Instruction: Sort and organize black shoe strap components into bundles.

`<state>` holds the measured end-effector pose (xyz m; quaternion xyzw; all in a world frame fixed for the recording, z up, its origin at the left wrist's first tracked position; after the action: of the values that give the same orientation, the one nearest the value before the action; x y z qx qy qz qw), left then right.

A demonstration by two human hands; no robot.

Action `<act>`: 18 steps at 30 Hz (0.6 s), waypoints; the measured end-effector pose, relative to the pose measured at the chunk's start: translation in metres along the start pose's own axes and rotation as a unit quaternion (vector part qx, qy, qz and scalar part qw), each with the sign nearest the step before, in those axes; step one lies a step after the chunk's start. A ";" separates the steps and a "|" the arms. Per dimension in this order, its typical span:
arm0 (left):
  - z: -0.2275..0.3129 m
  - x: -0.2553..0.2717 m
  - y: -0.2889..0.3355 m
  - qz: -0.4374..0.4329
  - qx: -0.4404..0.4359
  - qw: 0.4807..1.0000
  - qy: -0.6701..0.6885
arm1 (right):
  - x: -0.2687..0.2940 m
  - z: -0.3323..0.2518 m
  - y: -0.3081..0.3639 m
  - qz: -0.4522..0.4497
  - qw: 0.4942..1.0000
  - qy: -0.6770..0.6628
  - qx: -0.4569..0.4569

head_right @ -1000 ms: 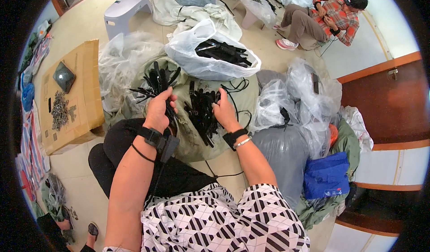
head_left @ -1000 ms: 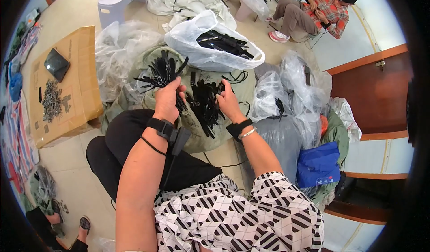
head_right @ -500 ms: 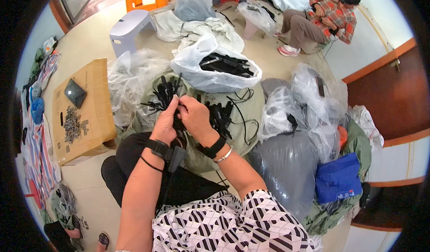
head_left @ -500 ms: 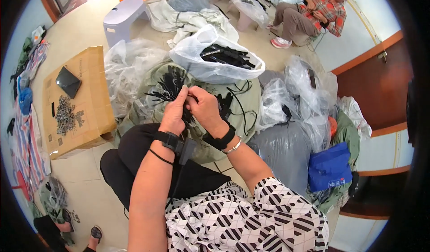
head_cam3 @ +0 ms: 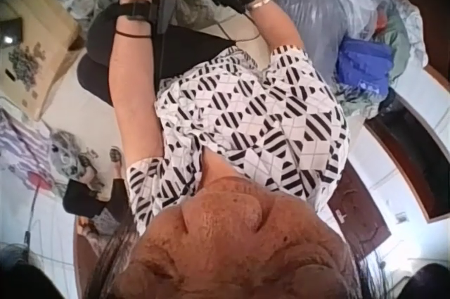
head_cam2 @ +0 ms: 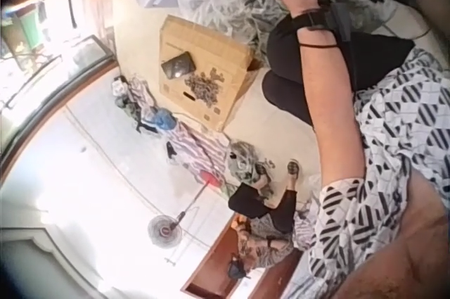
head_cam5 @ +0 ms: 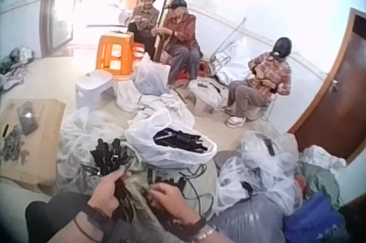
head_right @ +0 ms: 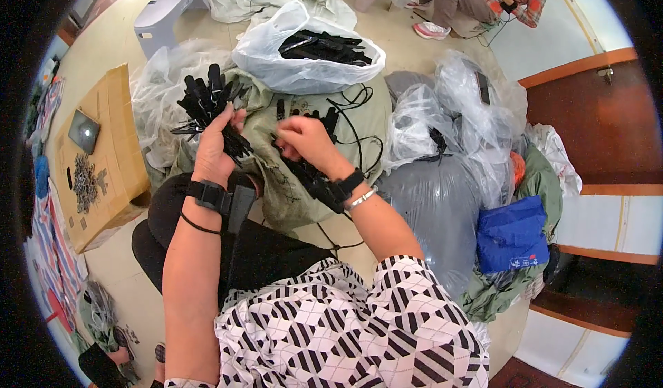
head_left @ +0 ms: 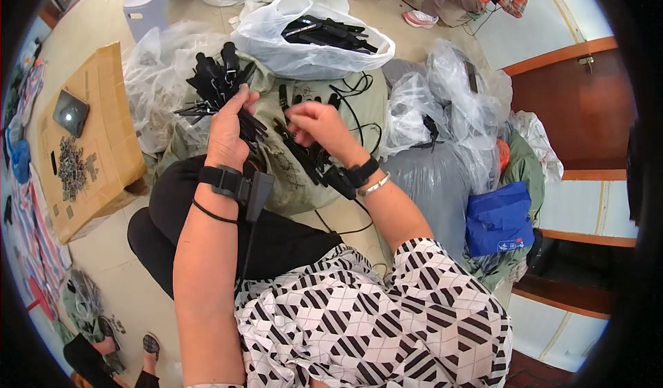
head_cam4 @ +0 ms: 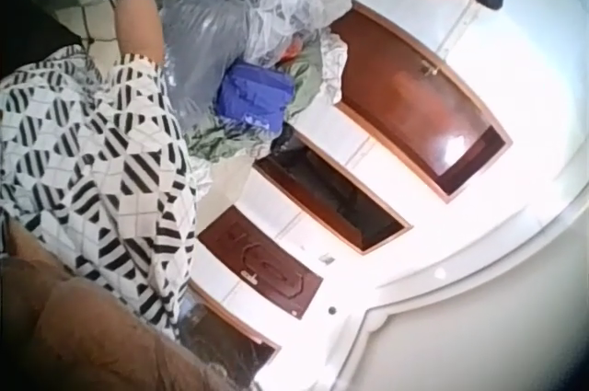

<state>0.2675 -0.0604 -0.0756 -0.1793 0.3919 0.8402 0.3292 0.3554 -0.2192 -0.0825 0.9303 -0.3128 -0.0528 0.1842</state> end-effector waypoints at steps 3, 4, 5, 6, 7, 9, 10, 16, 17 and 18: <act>-0.003 0.001 0.002 -0.020 0.017 0.999 0.026 | 0.012 0.080 0.007 0.048 0.933 0.355 0.023; -0.006 -0.002 0.005 -0.027 0.022 0.999 0.037 | 0.009 0.104 0.015 0.055 0.904 0.423 0.025; -0.008 -0.005 0.006 -0.035 0.027 0.998 0.049 | 0.005 0.118 0.025 0.063 0.869 0.489 0.028; -0.008 -0.004 0.006 -0.039 0.026 0.998 0.047 | -0.002 0.121 0.032 0.102 0.859 0.502 0.005; -0.008 -0.004 0.006 -0.037 0.026 0.998 0.046 | -0.009 0.123 0.034 0.101 0.860 0.500 0.005; -0.007 -0.004 0.007 -0.025 0.029 0.998 0.046 | -0.017 0.121 0.033 0.159 0.829 0.535 0.036; -0.007 -0.003 0.007 -0.024 0.029 0.998 0.045 | -0.019 0.123 0.031 0.158 0.829 0.534 0.036; -0.007 0.001 0.003 0.015 0.007 0.999 0.039 | 0.008 0.128 0.005 0.199 0.806 0.539 0.142; -0.006 0.001 0.004 0.018 0.010 0.999 0.035 | 0.012 0.128 0.002 0.197 0.805 0.540 0.145; -0.006 0.000 0.004 0.020 0.014 0.999 0.031 | 0.017 0.128 -0.002 0.207 0.828 0.505 0.130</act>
<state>0.2649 -0.0664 -0.0771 -0.1926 0.4169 0.8351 0.3030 0.3423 -0.2676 -0.2014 0.7562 -0.3649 0.5049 0.2002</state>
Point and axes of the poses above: each hand's wrist, its own y-axis away from the middle knuckle, its own x-axis out of the back of the hand, z = x × y, the point moved 3 cm from there along -y, towards the middle knuckle, and after that the axes turned 1 degree about y, right-handed, at the moved point
